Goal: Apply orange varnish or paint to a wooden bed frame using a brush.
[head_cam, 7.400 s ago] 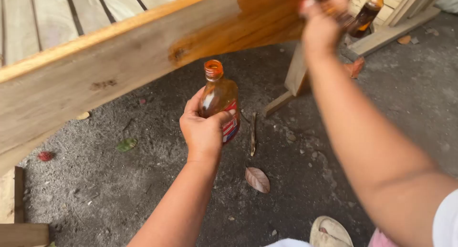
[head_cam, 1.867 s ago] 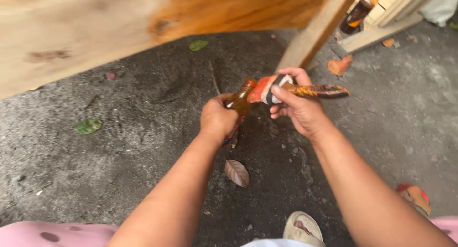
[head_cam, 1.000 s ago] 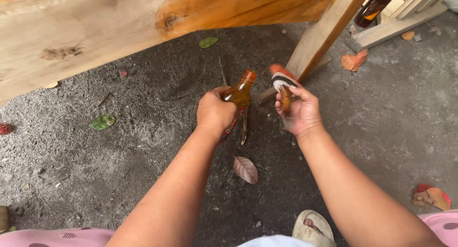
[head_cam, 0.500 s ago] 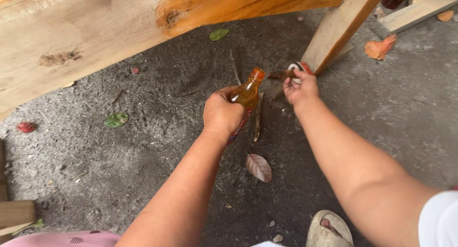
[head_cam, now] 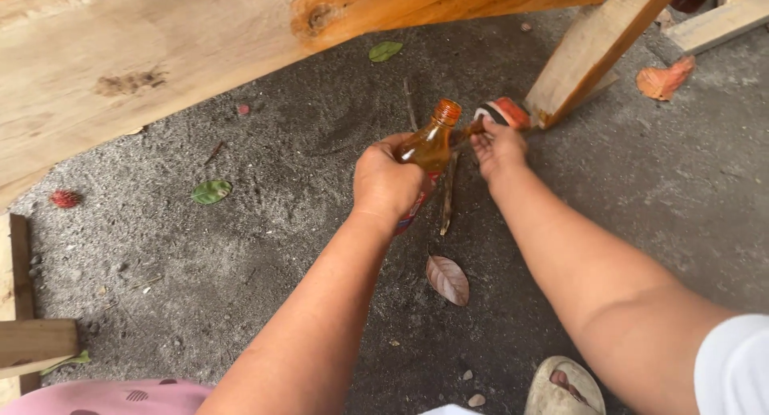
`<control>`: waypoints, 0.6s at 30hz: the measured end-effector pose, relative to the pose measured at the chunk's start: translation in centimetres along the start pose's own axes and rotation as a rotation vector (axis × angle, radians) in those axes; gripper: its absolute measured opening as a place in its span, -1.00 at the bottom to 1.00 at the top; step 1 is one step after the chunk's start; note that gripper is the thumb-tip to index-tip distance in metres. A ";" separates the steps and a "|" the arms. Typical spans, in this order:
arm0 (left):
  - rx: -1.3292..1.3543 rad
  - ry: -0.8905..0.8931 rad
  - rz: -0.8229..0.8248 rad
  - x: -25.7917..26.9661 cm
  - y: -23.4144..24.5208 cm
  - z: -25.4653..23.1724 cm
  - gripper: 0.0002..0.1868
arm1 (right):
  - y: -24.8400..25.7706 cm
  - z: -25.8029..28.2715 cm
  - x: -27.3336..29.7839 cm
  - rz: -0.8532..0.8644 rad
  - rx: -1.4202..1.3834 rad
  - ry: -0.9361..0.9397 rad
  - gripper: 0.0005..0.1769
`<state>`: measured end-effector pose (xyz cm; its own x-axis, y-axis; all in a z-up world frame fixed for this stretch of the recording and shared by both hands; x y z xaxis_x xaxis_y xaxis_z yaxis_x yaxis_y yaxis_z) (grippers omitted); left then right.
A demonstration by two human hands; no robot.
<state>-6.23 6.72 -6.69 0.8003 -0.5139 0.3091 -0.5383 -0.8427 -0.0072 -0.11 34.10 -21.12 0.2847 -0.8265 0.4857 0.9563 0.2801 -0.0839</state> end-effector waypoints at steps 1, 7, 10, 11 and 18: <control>-0.004 0.000 -0.009 0.1 0.0 0.1 -0.28 | -0.1 -0.1 -2.2 0.009 -0.001 -0.005 -0.58; -0.090 -0.058 -0.024 0.5 0.4 -0.5 -0.33 | -1.6 2.5 -6.2 0.142 -0.249 -0.020 -0.55; -0.090 -0.068 -0.006 0.2 0.3 -0.6 -0.31 | -2.6 1.9 -7.3 0.031 -0.212 -0.082 -0.55; -0.015 -0.042 -0.004 0.1 0.2 -0.5 -0.30 | -3.1 1.0 -8.2 0.047 -0.186 -0.049 -0.60; -0.045 -0.093 -0.033 0.2 0.0 -1.3 -0.30 | -3.1 2.0 -7.6 -0.037 -0.202 -0.043 -0.56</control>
<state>-6.43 6.83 -5.40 0.8378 -0.5000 0.2193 -0.5206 -0.8526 0.0446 -5.39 40.49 -22.79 0.2503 -0.8117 0.5277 0.9611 0.1428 -0.2363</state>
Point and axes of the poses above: each hand's wrist, its own x-axis away from the middle knuckle, its own y-axis out of the back of the hand, z = x × y, the point moved 3 cm from there along -x, towards the middle knuckle, and after that the axes turned 13 degrees about x, right-handed, at the moved point
